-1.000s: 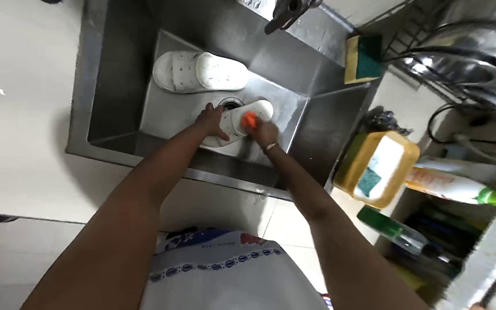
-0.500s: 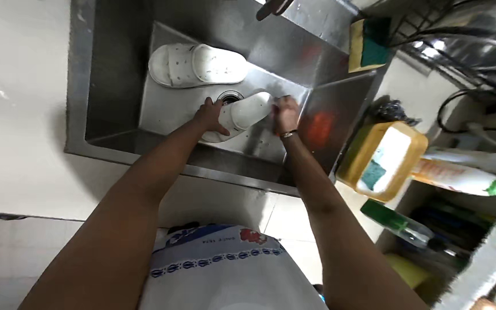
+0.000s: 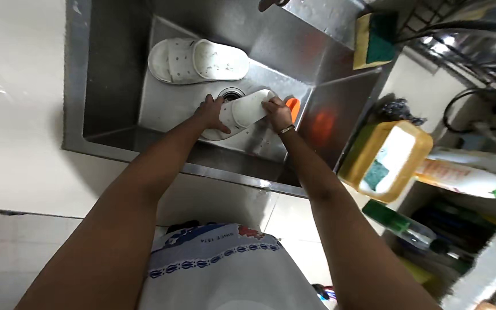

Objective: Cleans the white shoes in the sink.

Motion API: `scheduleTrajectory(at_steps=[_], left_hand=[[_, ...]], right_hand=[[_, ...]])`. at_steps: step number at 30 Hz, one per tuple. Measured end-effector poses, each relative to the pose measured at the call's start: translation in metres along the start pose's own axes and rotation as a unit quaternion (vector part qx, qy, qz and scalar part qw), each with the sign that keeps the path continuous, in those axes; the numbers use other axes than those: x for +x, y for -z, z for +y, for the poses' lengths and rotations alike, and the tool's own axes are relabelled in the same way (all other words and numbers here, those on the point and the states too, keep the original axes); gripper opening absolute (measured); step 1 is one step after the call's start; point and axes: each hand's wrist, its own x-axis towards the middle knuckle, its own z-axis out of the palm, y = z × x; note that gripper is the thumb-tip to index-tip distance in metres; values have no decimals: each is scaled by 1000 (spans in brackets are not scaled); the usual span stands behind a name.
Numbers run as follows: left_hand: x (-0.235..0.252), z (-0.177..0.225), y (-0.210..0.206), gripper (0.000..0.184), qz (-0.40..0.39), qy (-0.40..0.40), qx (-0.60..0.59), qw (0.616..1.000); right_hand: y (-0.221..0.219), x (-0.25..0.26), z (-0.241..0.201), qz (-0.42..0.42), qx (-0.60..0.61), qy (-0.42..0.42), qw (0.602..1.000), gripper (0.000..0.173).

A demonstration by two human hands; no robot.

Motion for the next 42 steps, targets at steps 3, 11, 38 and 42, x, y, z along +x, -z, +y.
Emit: scheduleTrajectory(at_steps=[3,11,38,42], left_hand=[[-1,-1,0,113,1,-1,-6,1000],[-2,0,2,114,0,0,-16,1000],[-2,-1,0,114,3,-13,-10,1000],[0,-2,-2,113,8,-17,-19,1000]], right_hand=[[1,1,-2,-7,0,-6,1000,27],[-2,-1,1,12,-18,11,1000,26],[12,32,-4,10,224,-249,942,31],[21,32,-29,-50,131,-263,955,58]])
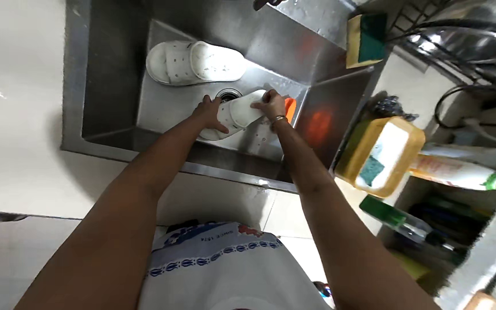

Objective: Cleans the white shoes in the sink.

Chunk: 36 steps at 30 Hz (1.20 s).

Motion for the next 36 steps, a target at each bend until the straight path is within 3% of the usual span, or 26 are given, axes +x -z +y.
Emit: scheduleTrajectory(at_steps=[5,10,16,21,25,27,29,32,34,36], left_hand=[[-1,0,-1,114,-4,2,8,1000],[-2,2,2,114,-4,10,9,1000],[-2,4,3,115,-10,15,12,1000],[-1,2,2,114,-6,10,15,1000],[-3,0,0,114,-3,6,12,1000],[-3,2,2,115,-1,8,6,1000],[-2,1,2,115,0,12,3,1000],[1,3,2,114,-3,13,11,1000],[-1,3,2,113,-4,11,9,1000],[-1,1,3,114,-4,14,2,1000]], right_hand=[[-5,4,-2,23,10,-31,999,38],[-11,-1,-15,20,11,-44,999,67],[-8,7,-11,20,23,-48,998,45],[-8,4,-13,11,13,-46,999,53],[0,-2,-20,1,-15,-61,998,32],[16,-19,-25,50,-31,-52,997,35],[40,-44,-24,164,-75,-34,983,38],[96,-83,-15,379,-203,-25,902,35],[150,-102,-4,392,-249,-112,878,45],[199,-103,15,294,-264,-234,888,65]])
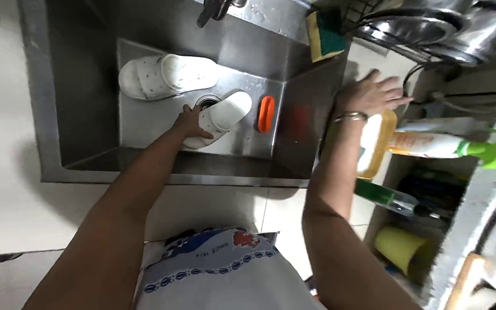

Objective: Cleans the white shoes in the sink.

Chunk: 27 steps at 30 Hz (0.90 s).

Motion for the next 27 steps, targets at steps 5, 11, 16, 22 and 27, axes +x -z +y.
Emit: scheduleTrajectory(at_steps=[5,11,16,22,27], left_hand=[[1,-1,-2,116,3,-4,0,1000],[5,-5,-5,113,5,-1,-1,1000],[2,-2,-1,114,5,2,-10,1000],[-2,-2,-4,113,2,-1,-20,1000],[-1,-1,-5,114,3,3,-15,1000]], right_hand=[[23,25,2,-101,-63,11,993,54],[-10,-91,-96,-71,28,254,964,37],[-148,-83,-151,-164,81,334,924,48],[-169,-124,-141,-154,149,370,904,34],[-152,-82,-140,-224,122,330,909,38]])
